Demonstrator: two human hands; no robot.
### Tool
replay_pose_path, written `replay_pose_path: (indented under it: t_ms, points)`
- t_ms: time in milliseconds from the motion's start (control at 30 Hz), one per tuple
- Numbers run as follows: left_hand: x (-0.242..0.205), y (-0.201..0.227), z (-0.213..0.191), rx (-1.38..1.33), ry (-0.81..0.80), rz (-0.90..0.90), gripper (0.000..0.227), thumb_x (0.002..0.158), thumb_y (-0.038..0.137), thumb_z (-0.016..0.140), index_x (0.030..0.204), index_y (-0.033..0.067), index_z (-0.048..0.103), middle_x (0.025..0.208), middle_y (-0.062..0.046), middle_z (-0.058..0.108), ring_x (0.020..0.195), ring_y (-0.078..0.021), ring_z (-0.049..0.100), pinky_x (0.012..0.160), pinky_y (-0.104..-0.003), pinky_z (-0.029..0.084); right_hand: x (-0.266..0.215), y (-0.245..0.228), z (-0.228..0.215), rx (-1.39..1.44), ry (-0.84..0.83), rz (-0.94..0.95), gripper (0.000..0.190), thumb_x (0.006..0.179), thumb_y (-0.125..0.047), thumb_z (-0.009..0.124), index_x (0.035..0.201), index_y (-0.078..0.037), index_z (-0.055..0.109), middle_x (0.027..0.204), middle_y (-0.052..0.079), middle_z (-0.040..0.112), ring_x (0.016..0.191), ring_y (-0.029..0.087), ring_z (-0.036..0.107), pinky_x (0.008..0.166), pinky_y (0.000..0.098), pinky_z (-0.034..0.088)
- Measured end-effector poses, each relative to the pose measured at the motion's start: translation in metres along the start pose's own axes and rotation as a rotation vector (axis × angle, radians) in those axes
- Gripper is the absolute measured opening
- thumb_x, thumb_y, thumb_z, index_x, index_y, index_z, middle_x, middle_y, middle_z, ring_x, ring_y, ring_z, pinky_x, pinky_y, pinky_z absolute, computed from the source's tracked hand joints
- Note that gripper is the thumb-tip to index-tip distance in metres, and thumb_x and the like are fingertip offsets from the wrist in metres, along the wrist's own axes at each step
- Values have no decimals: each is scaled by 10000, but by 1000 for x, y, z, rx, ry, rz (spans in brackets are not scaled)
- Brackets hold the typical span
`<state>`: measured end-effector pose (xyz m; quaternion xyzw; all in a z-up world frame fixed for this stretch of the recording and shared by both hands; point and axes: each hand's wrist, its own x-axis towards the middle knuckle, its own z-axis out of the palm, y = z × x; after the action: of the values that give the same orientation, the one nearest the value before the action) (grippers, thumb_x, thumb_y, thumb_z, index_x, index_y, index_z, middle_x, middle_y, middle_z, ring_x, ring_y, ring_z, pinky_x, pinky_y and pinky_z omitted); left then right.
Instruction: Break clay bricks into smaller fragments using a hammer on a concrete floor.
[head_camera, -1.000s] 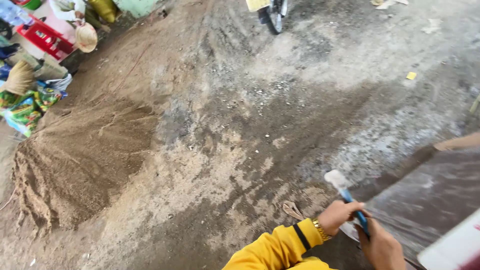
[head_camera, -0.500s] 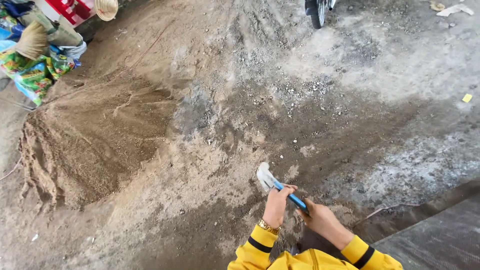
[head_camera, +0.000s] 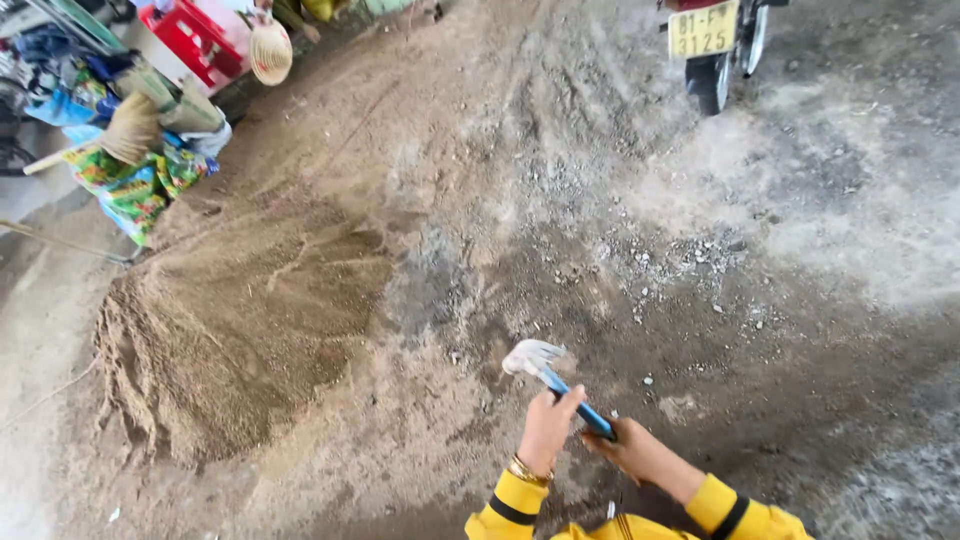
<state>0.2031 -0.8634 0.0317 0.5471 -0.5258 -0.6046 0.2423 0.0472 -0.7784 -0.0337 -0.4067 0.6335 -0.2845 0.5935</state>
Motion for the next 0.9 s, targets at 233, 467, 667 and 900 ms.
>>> replay_pose_path:
  t_ms: [233,467,667,900]
  points:
    - [146,31,-30,-508,137,63,182,990,184,670,1008,3,676,929,-20,698,881,-96,634,791,-265,518,118,-141,-59,-281,-106,-280,336,905,-346,728,1014,-28,734,583,68,642,502,116,562,496,353,485]
    - [304,165,-53,-669,13,63,259,1005,208,641,1172,55,516,1018,-62,721,904,-139,654,792,-309,543,307,-232,-134,648,-565,359,385,1032,-280,605,713,-143,437,511,-52,345,339,82,315,308,277,254]
    - [491,289,-84,-767,-250,91,354,995,210,621,1303,92,491,1076,-57,652,927,-160,635,822,-342,539,431,-408,-230,1085,-411,346,213,1041,-202,516,864,-84,507,630,-67,397,453,32,374,404,218,317]
    - [675,346,-47,-504,-634,226,672,985,237,685,1557,61,380,1414,-97,554,1330,-172,508,1144,-343,407,566,-391,-380,1302,-178,178,204,1031,-241,553,1056,-51,623,593,-106,439,418,-13,397,361,172,324]
